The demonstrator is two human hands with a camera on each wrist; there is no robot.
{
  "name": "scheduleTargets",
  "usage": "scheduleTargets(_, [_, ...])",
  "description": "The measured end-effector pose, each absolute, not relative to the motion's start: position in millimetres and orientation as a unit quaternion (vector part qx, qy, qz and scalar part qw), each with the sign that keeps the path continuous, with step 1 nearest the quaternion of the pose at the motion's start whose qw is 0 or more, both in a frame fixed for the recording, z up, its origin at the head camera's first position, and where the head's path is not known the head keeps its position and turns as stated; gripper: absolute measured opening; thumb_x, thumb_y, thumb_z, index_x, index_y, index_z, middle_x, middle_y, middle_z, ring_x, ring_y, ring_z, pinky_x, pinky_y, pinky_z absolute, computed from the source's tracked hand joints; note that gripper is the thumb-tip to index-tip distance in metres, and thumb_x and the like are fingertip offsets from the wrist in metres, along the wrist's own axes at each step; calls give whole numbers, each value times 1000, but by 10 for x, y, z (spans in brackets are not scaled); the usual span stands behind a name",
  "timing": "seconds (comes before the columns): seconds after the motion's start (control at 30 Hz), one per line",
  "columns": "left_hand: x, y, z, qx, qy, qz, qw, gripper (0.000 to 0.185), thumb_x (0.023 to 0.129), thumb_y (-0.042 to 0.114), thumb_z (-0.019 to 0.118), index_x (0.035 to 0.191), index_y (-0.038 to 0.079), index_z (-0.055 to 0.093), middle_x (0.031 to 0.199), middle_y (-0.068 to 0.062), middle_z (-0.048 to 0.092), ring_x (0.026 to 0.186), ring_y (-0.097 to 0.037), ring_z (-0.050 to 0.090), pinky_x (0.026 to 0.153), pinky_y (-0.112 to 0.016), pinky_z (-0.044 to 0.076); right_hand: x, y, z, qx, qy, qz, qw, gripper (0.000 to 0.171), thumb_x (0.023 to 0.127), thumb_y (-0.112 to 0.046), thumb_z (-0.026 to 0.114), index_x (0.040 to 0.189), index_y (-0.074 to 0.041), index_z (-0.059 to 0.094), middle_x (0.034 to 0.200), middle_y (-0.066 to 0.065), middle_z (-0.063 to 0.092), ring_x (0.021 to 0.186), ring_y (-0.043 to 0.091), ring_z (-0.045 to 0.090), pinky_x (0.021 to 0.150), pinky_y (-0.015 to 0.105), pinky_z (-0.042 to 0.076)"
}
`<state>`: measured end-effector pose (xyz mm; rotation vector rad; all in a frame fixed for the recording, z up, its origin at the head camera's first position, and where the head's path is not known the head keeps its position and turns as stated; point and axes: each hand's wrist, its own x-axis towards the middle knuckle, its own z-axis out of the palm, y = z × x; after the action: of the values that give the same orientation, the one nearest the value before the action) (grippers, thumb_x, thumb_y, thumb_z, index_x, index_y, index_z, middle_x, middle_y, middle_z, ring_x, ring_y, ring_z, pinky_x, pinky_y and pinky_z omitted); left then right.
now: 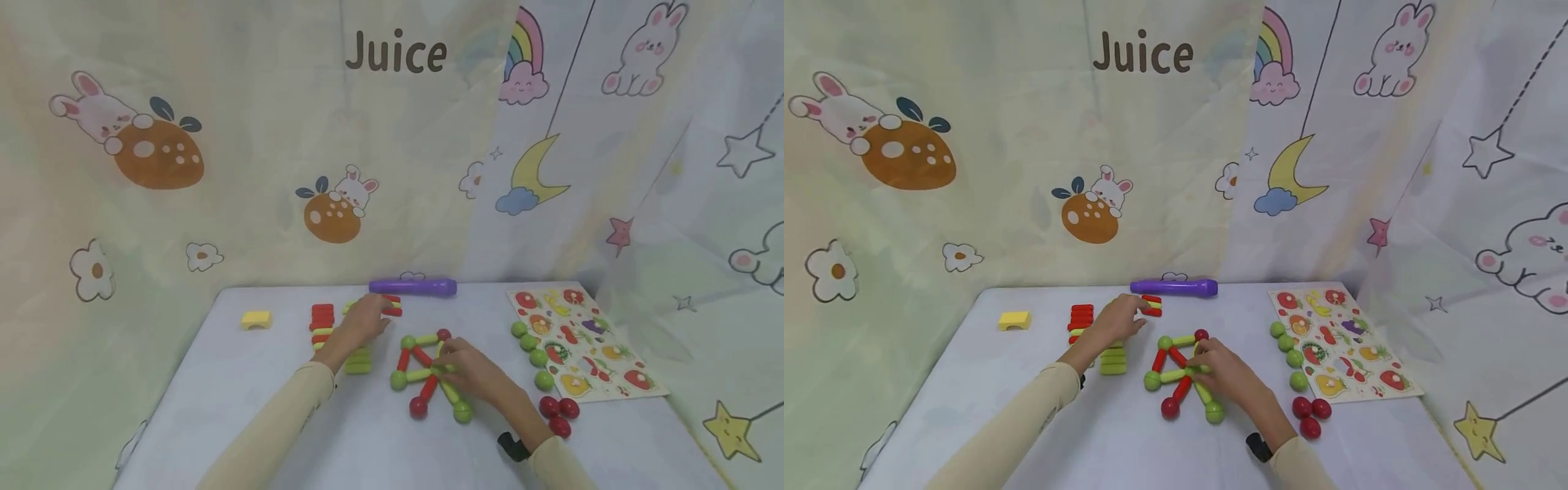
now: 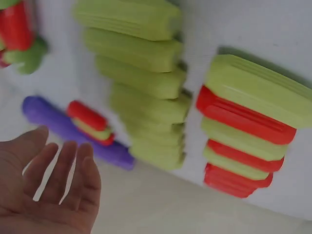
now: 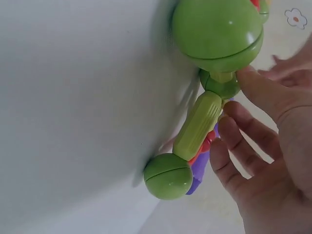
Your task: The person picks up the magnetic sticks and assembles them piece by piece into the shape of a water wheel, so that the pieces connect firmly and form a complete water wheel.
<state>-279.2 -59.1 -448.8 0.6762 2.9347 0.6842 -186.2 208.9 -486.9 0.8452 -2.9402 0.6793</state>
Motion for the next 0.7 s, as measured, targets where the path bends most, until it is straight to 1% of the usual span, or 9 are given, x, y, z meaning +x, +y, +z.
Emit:
scheduleTargets(0.07, [-2929,-536,-4591,208,957,199,21,28,100,1,72,127,2,76,126,-13,75,117,-29,67,102,-44,57,-1874,2114,-4864,278,-935,219,-3,29,90,-7,87,118,-13,84,106,-6,65,99,11,58,86,28,58])
scheduleTargets(0.17, [-3073,-460,-4718,202,964,171,8,24,97,-8,66,116,0,78,112,-12,74,103,-25,64,93,-41,58,-1881,2136,-4866,281,-935,215,-1,27,91,-8,86,118,-13,84,104,-6,66,97,11,56,85,27,57])
scheduleTargets(0.23, [-3131,-431,-4783,206,967,152,-9,23,95,-12,64,107,0,79,102,-11,72,94,-24,61,87,-40,57,-1879,2132,-4870,281,-936,211,3,27,90,-8,86,117,-12,84,102,-5,67,96,11,56,85,28,57])
scheduleTargets(0.33, [-3168,-416,-4854,212,970,115,-31,17,93,-10,66,95,2,77,94,-10,69,90,-24,60,84,-40,58,-1870,2111,-4880,273,-940,207,1,25,91,-10,87,115,-13,84,101,-5,68,96,11,57,85,27,58])
scheduleTargets(0.4, [-3182,-398,-4887,211,972,99,-39,13,93,-9,68,89,3,74,91,-11,68,88,-25,61,82,-41,59,-1864,2107,-4889,271,-941,204,2,24,91,-11,87,114,-12,84,101,-5,69,95,11,57,84,27,58])
scheduleTargets(0.47, [-3185,-374,-4915,205,974,86,-38,11,94,-7,70,88,2,73,92,-13,68,89,-26,62,82,-42,59,-1860,2110,-4899,270,-941,204,5,23,91,-11,87,114,-11,84,101,-4,70,95,12,58,84,28,58])
scheduleTargets(0.63, [-3148,-317,-4941,174,982,66,-25,4,95,-2,75,98,0,75,91,-13,69,88,-25,62,84,-42,60,-1858,2123,-4940,263,-943,203,24,20,91,-12,86,111,-10,84,96,-5,68,90,9,56,80,27,56])
scheduleTargets(0.7, [-3098,-320,-4912,165,983,79,-23,4,94,-1,76,98,1,74,88,-12,70,85,-25,62,81,-40,60,-1852,2123,-4957,253,-946,202,32,20,91,-13,87,110,-10,84,94,-7,66,89,8,55,79,26,56])
